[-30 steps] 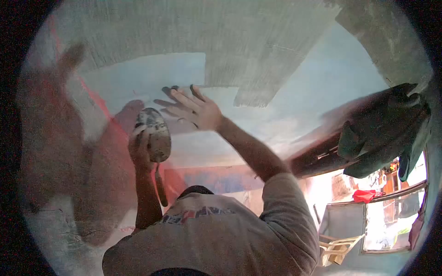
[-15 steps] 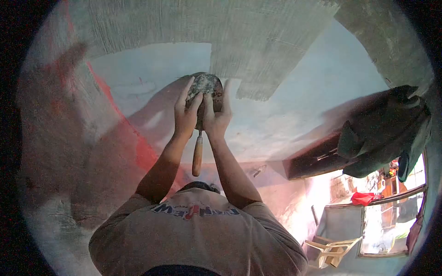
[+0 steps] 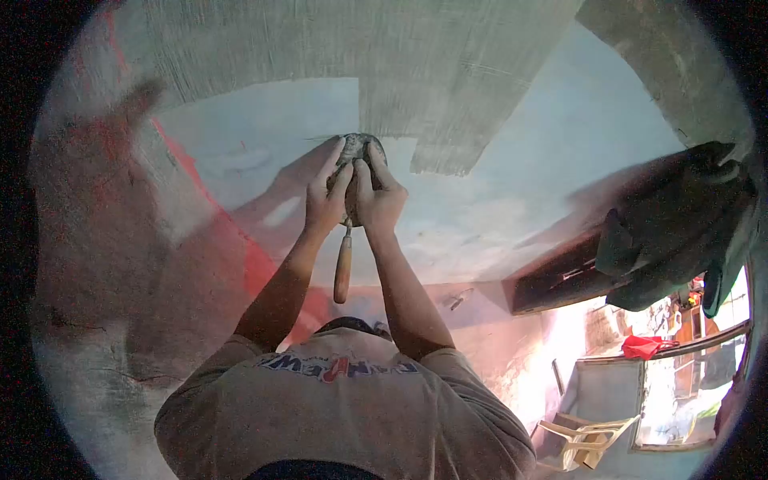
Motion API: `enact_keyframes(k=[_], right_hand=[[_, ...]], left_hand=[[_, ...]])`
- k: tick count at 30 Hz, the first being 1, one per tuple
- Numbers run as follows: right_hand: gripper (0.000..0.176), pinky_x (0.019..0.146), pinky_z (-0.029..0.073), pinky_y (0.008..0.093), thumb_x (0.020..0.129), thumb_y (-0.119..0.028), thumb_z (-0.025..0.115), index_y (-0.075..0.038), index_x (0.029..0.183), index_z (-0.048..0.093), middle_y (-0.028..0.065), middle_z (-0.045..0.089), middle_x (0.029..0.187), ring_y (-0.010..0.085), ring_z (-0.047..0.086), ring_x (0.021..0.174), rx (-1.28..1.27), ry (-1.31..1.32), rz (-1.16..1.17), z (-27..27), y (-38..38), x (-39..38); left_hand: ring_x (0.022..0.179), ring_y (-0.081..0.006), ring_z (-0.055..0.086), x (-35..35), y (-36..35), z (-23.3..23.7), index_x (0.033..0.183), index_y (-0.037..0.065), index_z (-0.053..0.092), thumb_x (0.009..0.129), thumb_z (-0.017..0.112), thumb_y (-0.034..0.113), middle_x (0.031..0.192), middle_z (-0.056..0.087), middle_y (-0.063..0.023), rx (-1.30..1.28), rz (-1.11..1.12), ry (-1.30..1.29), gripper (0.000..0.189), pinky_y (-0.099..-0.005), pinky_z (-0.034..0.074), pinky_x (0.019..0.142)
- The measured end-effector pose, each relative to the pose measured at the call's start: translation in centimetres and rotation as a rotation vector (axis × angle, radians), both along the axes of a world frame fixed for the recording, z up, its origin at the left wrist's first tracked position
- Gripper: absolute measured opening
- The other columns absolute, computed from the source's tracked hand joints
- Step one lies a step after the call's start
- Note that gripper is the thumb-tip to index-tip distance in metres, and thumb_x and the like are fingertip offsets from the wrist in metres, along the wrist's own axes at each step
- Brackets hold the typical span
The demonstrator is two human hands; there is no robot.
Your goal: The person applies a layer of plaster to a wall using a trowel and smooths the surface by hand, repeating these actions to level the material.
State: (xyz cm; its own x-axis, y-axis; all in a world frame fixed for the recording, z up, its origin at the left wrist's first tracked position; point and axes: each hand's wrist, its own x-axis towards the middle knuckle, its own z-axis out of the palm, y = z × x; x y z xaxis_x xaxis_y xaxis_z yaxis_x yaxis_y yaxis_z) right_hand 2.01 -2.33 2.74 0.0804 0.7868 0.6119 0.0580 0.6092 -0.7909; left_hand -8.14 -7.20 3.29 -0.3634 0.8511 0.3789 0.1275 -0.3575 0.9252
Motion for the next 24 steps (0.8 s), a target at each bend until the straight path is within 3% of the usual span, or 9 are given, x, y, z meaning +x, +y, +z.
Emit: enact_keyframes(k=[4, 8, 17, 24], right_hand=[[0.036, 0.091, 0.058, 0.0306, 0.095, -0.009, 0.075, 0.001, 0.129, 0.072, 0.0208, 0.077, 0.116, 0.0186, 0.076, 0.105, -0.059, 0.019, 0.058, 0.8, -0.4, 0.1], [0.035, 0.093, 0.057, 0.0317, 0.095, -0.011, 0.074, 0.001, 0.128, 0.073, 0.0220, 0.077, 0.115, 0.0203, 0.076, 0.105, 0.028, 0.018, 0.034, 0.1, 0.2, -0.2], [0.037, 0.093, 0.057, 0.0318, 0.096, -0.012, 0.073, 0.004, 0.129, 0.071, 0.0231, 0.077, 0.114, 0.0193, 0.075, 0.104, -0.098, 0.010, 0.057, 0.2, -0.4, 0.2], [0.036, 0.087, 0.058, 0.0309, 0.096, -0.011, 0.074, 0.003, 0.129, 0.072, 0.0232, 0.078, 0.112, 0.0166, 0.076, 0.100, -0.005, -0.008, 0.042, 0.5, 0.3, -0.1]], left_hand=[[0.124, -0.0172, 0.061, 0.8, 0.6, -0.5, 0.153, -0.004, 0.049, 0.101, 0.062, 0.005, 0.146, 0.062, -0.0165, 0.206, 0.103, -0.006, 0.054, -0.0317, 0.048, 0.106], [0.124, -0.0171, 0.062, 0.8, 0.8, -1.0, 0.153, -0.004, 0.049, 0.101, 0.062, 0.004, 0.146, 0.062, -0.0158, 0.220, 0.149, 0.036, 0.054, -0.0322, 0.049, 0.106], [0.125, -0.0185, 0.063, 1.5, 0.9, -1.4, 0.148, -0.004, 0.054, 0.100, 0.063, 0.004, 0.143, 0.064, -0.0175, 0.208, 0.115, -0.155, 0.050, -0.0327, 0.050, 0.106], [0.124, -0.0191, 0.063, 0.8, 1.5, -1.2, 0.148, -0.004, 0.055, 0.100, 0.064, 0.006, 0.142, 0.064, -0.0168, 0.208, 0.146, -0.085, 0.050, -0.0331, 0.050, 0.107]])
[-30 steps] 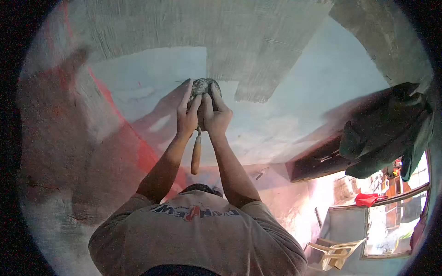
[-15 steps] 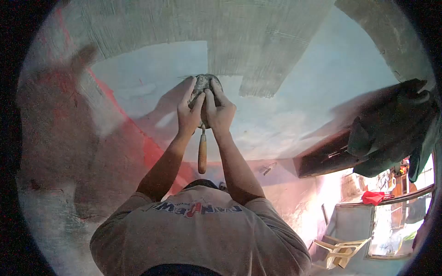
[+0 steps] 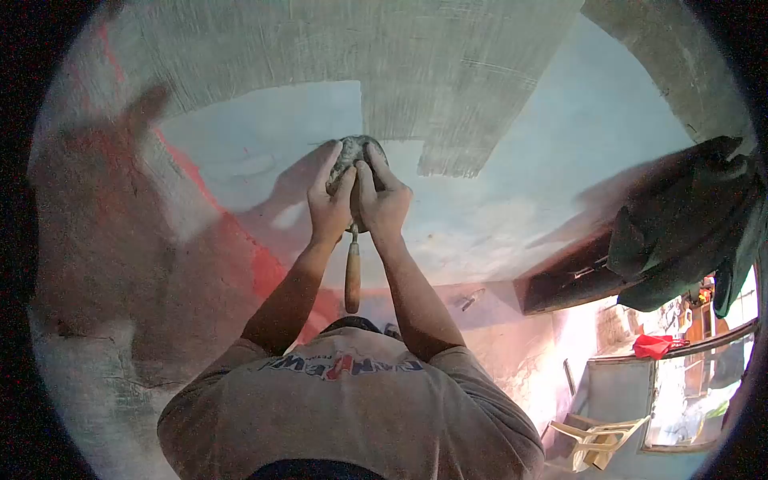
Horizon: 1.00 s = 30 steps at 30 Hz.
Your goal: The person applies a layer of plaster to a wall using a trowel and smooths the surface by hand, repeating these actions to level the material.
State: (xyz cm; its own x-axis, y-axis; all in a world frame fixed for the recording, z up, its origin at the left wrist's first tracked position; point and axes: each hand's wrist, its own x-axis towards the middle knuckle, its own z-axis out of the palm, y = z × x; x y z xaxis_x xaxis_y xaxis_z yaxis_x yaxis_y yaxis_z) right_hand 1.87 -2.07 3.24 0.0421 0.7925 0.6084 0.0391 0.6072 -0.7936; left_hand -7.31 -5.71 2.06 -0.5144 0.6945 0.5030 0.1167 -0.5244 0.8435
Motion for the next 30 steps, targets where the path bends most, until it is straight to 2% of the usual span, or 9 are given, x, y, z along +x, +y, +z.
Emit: enact_keyframes(k=[3, 9, 12, 16, 20, 23, 24, 27, 30], right_hand=[[0.035, 0.086, 0.058, 0.0308, 0.096, -0.011, 0.074, 0.003, 0.129, 0.072, 0.0238, 0.077, 0.112, 0.0169, 0.076, 0.099, -0.048, -0.019, 0.017, 1.7, -0.5, 0.3], [0.035, 0.087, 0.058, 0.0310, 0.097, -0.013, 0.073, 0.001, 0.129, 0.072, 0.0235, 0.077, 0.113, 0.0185, 0.077, 0.100, -0.040, 0.002, 0.015, -0.2, -0.2, 0.1], [0.036, 0.089, 0.057, 0.0307, 0.096, -0.014, 0.073, 0.002, 0.129, 0.072, 0.0247, 0.076, 0.114, 0.0207, 0.076, 0.104, 0.035, 0.015, -0.008, 3.1, -0.3, -0.4], [0.035, 0.091, 0.057, 0.0318, 0.096, -0.012, 0.072, 0.002, 0.128, 0.072, 0.0237, 0.076, 0.117, 0.0208, 0.075, 0.108, -0.036, 0.025, 0.027, 2.8, 0.0, -0.4], [0.036, 0.092, 0.056, 0.0317, 0.097, -0.012, 0.072, 0.001, 0.130, 0.071, 0.0232, 0.075, 0.121, 0.0201, 0.074, 0.112, -0.005, -0.016, 0.001, 0.0, -0.8, -0.2], [0.037, 0.091, 0.056, 0.0305, 0.097, -0.012, 0.072, 0.001, 0.132, 0.070, 0.0225, 0.075, 0.121, 0.0169, 0.073, 0.110, -0.034, -0.050, -0.013, 3.4, -0.7, -0.1], [0.038, 0.087, 0.057, 0.0292, 0.097, -0.014, 0.074, 0.001, 0.131, 0.071, 0.0220, 0.077, 0.115, 0.0137, 0.074, 0.101, -0.034, 0.055, 0.019, 5.0, -0.9, -0.5], [0.038, 0.086, 0.057, 0.0284, 0.096, -0.015, 0.075, 0.003, 0.130, 0.071, 0.0218, 0.078, 0.112, 0.0116, 0.073, 0.097, -0.063, 0.053, 0.050, 4.7, -0.3, -0.3], [0.038, 0.086, 0.057, 0.0299, 0.096, -0.014, 0.074, 0.002, 0.130, 0.071, 0.0224, 0.077, 0.114, 0.0158, 0.075, 0.100, -0.026, -0.021, 0.004, 1.1, -0.8, 0.2]], left_hand=[[0.125, -0.0198, 0.062, 0.3, -0.5, 2.0, 0.148, -0.005, 0.054, 0.100, 0.063, 0.006, 0.142, 0.064, -0.0170, -0.008, -0.016, -0.024, 0.049, -0.0336, 0.048, 0.108], [0.124, -0.0198, 0.062, 0.2, -0.7, 0.8, 0.147, -0.005, 0.056, 0.100, 0.063, 0.005, 0.139, 0.065, -0.0168, -0.021, -0.035, -0.018, 0.048, -0.0330, 0.048, 0.108], [0.123, -0.0187, 0.063, -0.3, -0.4, 3.6, 0.146, -0.005, 0.056, 0.099, 0.063, 0.005, 0.140, 0.065, -0.0164, 0.025, 0.030, 0.058, 0.048, -0.0325, 0.048, 0.107], [0.124, -0.0193, 0.063, 0.2, -1.1, 4.9, 0.145, -0.005, 0.058, 0.099, 0.064, 0.005, 0.140, 0.066, -0.0162, -0.033, -0.035, -0.063, 0.048, -0.0339, 0.049, 0.106], [0.125, -0.0201, 0.062, 0.1, -1.5, 1.6, 0.144, -0.005, 0.058, 0.099, 0.064, 0.006, 0.139, 0.066, -0.0165, -0.028, 0.018, 0.044, 0.047, -0.0330, 0.047, 0.108], [0.126, -0.0201, 0.062, -0.2, -0.9, 3.8, 0.145, -0.005, 0.057, 0.100, 0.064, 0.006, 0.139, 0.066, -0.0167, -0.016, -0.014, 0.004, 0.048, -0.0330, 0.047, 0.109], [0.127, -0.0204, 0.061, -0.6, -0.6, 5.1, 0.146, -0.005, 0.056, 0.100, 0.064, 0.006, 0.141, 0.064, -0.0166, 0.002, -0.061, -0.011, 0.048, -0.0334, 0.047, 0.109], [0.127, -0.0206, 0.061, -0.3, -0.9, 6.0, 0.146, -0.005, 0.056, 0.100, 0.063, 0.005, 0.142, 0.064, -0.0167, -0.004, -0.023, 0.028, 0.048, -0.0332, 0.047, 0.108], [0.126, -0.0209, 0.062, -0.1, -0.6, 1.1, 0.145, -0.005, 0.057, 0.100, 0.064, 0.004, 0.141, 0.064, -0.0175, 0.003, -0.002, 0.031, 0.047, -0.0333, 0.048, 0.108]])
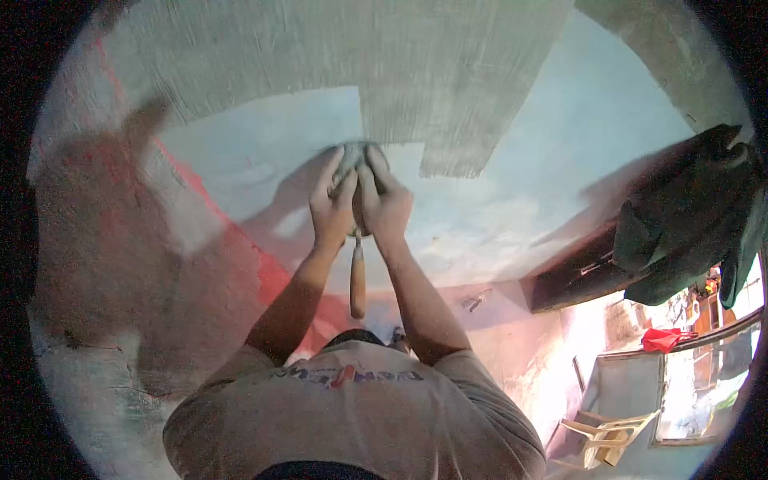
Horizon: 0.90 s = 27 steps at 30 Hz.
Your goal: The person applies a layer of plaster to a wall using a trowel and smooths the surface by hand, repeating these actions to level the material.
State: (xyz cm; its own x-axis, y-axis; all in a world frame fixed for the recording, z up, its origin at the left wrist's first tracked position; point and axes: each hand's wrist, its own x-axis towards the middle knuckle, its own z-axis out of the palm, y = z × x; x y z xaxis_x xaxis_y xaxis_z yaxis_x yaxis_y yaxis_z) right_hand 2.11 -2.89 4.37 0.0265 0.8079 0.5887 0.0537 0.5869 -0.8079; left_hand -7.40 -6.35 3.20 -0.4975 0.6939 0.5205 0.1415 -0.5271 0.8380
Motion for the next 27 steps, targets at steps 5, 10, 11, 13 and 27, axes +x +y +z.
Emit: enact_keyframes(k=[5, 10, 11, 13, 27], right_hand=[[0.037, 0.088, 0.057, 0.0300, 0.096, -0.013, 0.072, 0.001, 0.130, 0.071, 0.0222, 0.077, 0.114, 0.0187, 0.076, 0.102, 0.038, 0.002, -0.028, 1.7, 0.7, -0.4], [0.038, 0.100, 0.052, 0.0284, 0.098, -0.009, 0.071, 0.008, 0.132, 0.068, 0.0212, 0.074, 0.126, 0.0173, 0.069, 0.117, -0.046, 0.013, 0.064, 1.6, 0.0, 0.2], [0.038, 0.100, 0.052, 0.0289, 0.098, -0.009, 0.072, 0.008, 0.132, 0.068, 0.0212, 0.074, 0.126, 0.0178, 0.069, 0.117, -0.040, 0.003, 0.052, 0.2, 0.2, 0.2], [0.037, 0.101, 0.052, 0.0298, 0.098, -0.008, 0.072, 0.008, 0.131, 0.068, 0.0212, 0.074, 0.125, 0.0186, 0.069, 0.117, -0.036, -0.021, 0.027, -0.7, -0.2, 0.1], [0.038, 0.089, 0.056, 0.0281, 0.098, -0.014, 0.072, 0.003, 0.131, 0.070, 0.0217, 0.077, 0.116, 0.0135, 0.073, 0.103, 0.055, 0.006, -0.010, 2.1, 0.7, 0.2]], left_hand=[[0.126, -0.0187, 0.063, 0.0, 0.2, 2.4, 0.144, -0.007, 0.057, 0.101, 0.064, 0.005, 0.139, 0.066, -0.0177, 0.060, -0.050, -0.043, 0.046, -0.0325, 0.049, 0.107], [0.124, -0.0189, 0.063, 0.2, -0.2, 1.6, 0.145, -0.006, 0.057, 0.101, 0.065, 0.006, 0.140, 0.066, -0.0163, -0.029, -0.020, -0.053, 0.047, -0.0323, 0.050, 0.106], [0.125, -0.0193, 0.063, 0.3, -0.2, 0.7, 0.145, -0.005, 0.057, 0.101, 0.066, 0.006, 0.140, 0.066, -0.0166, -0.023, -0.005, -0.029, 0.047, -0.0324, 0.050, 0.106], [0.126, -0.0201, 0.063, 0.4, -0.4, -0.2, 0.145, -0.005, 0.057, 0.100, 0.066, 0.007, 0.141, 0.065, -0.0173, -0.018, 0.025, 0.014, 0.047, -0.0326, 0.050, 0.106], [0.126, -0.0228, 0.064, 0.5, 0.3, 2.3, 0.142, -0.005, 0.060, 0.099, 0.065, 0.007, 0.136, 0.068, -0.0195, 0.030, 0.002, 0.003, 0.044, -0.0349, 0.049, 0.108]])
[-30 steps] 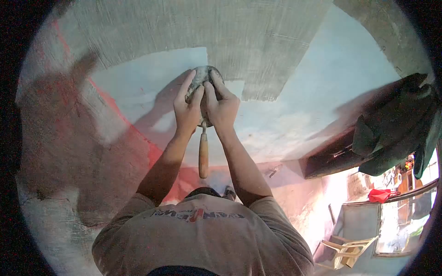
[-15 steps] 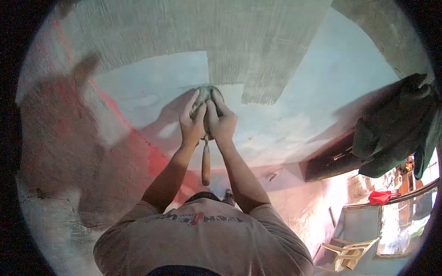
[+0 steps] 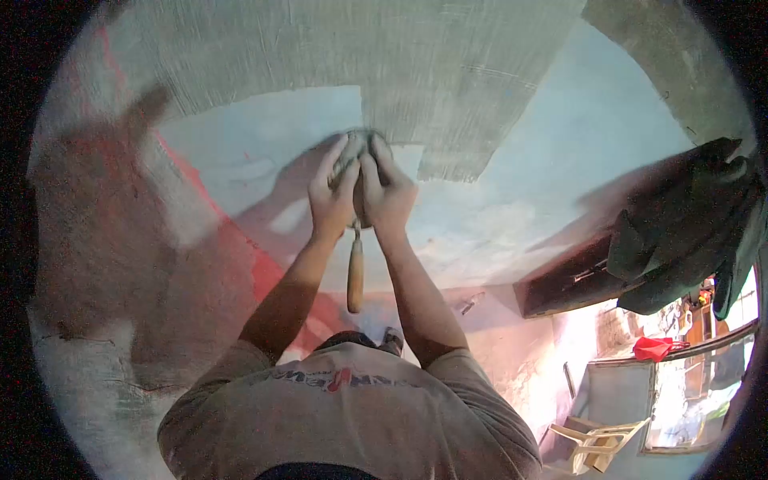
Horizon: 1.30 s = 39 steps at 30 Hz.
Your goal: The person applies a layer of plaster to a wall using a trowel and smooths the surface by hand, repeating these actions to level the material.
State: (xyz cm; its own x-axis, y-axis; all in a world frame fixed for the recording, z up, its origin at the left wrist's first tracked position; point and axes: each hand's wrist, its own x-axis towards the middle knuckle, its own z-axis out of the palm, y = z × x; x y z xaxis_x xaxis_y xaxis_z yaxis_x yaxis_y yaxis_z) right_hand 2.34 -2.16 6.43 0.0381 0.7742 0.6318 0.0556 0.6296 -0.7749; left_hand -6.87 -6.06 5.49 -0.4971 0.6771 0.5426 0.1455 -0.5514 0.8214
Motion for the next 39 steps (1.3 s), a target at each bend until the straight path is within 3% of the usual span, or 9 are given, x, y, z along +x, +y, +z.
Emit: enact_keyframes(k=[1, 9, 14, 21, 25, 32, 33, 36, 39], right_hand=[[0.038, 0.099, 0.053, 0.0289, 0.097, -0.009, 0.072, 0.004, 0.133, 0.069, 0.0194, 0.074, 0.127, 0.0173, 0.070, 0.116, -0.150, 0.087, 0.103, 1.5, -0.3, -0.1], [0.037, 0.090, 0.056, 0.0294, 0.097, -0.011, 0.072, 0.002, 0.132, 0.070, 0.0219, 0.077, 0.116, 0.0149, 0.074, 0.105, 0.008, -0.024, 0.002, -4.3, 0.9, 0.0], [0.037, 0.079, 0.056, 0.0287, 0.098, -0.016, 0.071, 0.001, 0.131, 0.071, 0.0216, 0.079, 0.107, 0.0085, 0.072, 0.090, -0.023, 0.038, 0.037, 3.4, 0.4, -0.5], [0.040, 0.091, 0.054, 0.0271, 0.098, -0.010, 0.072, 0.004, 0.134, 0.068, 0.0188, 0.077, 0.120, 0.0107, 0.069, 0.105, -0.097, -0.032, 0.062, -0.1, -0.5, 0.1], [0.038, 0.083, 0.056, 0.0272, 0.096, -0.014, 0.073, -0.002, 0.132, 0.071, 0.0208, 0.079, 0.107, 0.0111, 0.074, 0.094, -0.072, 0.117, 0.101, 5.1, 0.7, -1.0], [0.037, 0.080, 0.057, 0.0299, 0.096, -0.015, 0.073, -0.002, 0.131, 0.072, 0.0233, 0.078, 0.104, 0.0141, 0.076, 0.090, 0.079, 0.039, -0.014, -0.4, 0.1, -1.3], [0.039, 0.093, 0.055, 0.0289, 0.096, -0.010, 0.073, 0.004, 0.132, 0.069, 0.0208, 0.076, 0.121, 0.0135, 0.071, 0.108, -0.115, 0.014, 0.049, 0.8, -0.9, -0.6], [0.037, 0.081, 0.057, 0.0300, 0.096, -0.015, 0.073, -0.001, 0.130, 0.072, 0.0242, 0.078, 0.106, 0.0157, 0.076, 0.092, 0.001, 0.050, 0.001, 4.9, 0.1, -1.2], [0.038, 0.084, 0.057, 0.0298, 0.096, -0.016, 0.073, 0.001, 0.130, 0.071, 0.0230, 0.078, 0.109, 0.0158, 0.076, 0.096, 0.027, 0.072, 0.022, 5.6, 0.1, -1.3]], left_hand=[[0.126, -0.0224, 0.064, -0.3, 0.6, 1.0, 0.142, -0.005, 0.060, 0.100, 0.065, 0.007, 0.136, 0.068, -0.0193, 0.016, 0.002, 0.011, 0.044, -0.0346, 0.049, 0.108], [0.124, -0.0200, 0.063, -0.2, 0.3, -2.0, 0.145, -0.005, 0.057, 0.100, 0.064, 0.006, 0.137, 0.067, -0.0173, -0.016, -0.042, -0.063, 0.047, -0.0334, 0.048, 0.108], [0.120, -0.0177, 0.065, -0.6, 0.1, 4.2, 0.145, -0.003, 0.058, 0.100, 0.066, 0.007, 0.135, 0.069, -0.0167, -0.001, -0.011, -0.009, 0.047, -0.0316, 0.051, 0.104], [0.126, -0.0196, 0.063, -0.4, 0.0, -0.6, 0.144, -0.006, 0.058, 0.099, 0.065, 0.006, 0.137, 0.067, -0.0178, -0.015, 0.012, -0.004, 0.047, -0.0324, 0.048, 0.109], [0.122, -0.0193, 0.065, -0.9, 0.3, 6.2, 0.144, -0.005, 0.058, 0.099, 0.065, 0.007, 0.137, 0.068, -0.0169, 0.037, 0.034, 0.041, 0.047, -0.0325, 0.049, 0.106], [0.123, -0.0194, 0.065, -0.9, -0.3, 0.0, 0.144, -0.004, 0.059, 0.098, 0.066, 0.004, 0.136, 0.069, -0.0161, -0.025, 0.039, 0.037, 0.048, -0.0325, 0.049, 0.106], [0.125, -0.0200, 0.064, -1.1, 0.3, -0.3, 0.144, -0.004, 0.059, 0.098, 0.066, 0.006, 0.136, 0.068, -0.0165, -0.022, -0.006, -0.027, 0.047, -0.0319, 0.049, 0.107], [0.123, -0.0189, 0.065, -1.5, 0.5, 5.2, 0.144, -0.004, 0.060, 0.099, 0.066, 0.008, 0.136, 0.069, -0.0163, 0.034, 0.060, 0.108, 0.047, -0.0315, 0.050, 0.105], [0.118, -0.0163, 0.065, -1.1, 0.0, 6.4, 0.144, -0.003, 0.060, 0.099, 0.066, 0.009, 0.133, 0.070, -0.0153, 0.032, 0.027, 0.049, 0.046, -0.0307, 0.051, 0.101]])
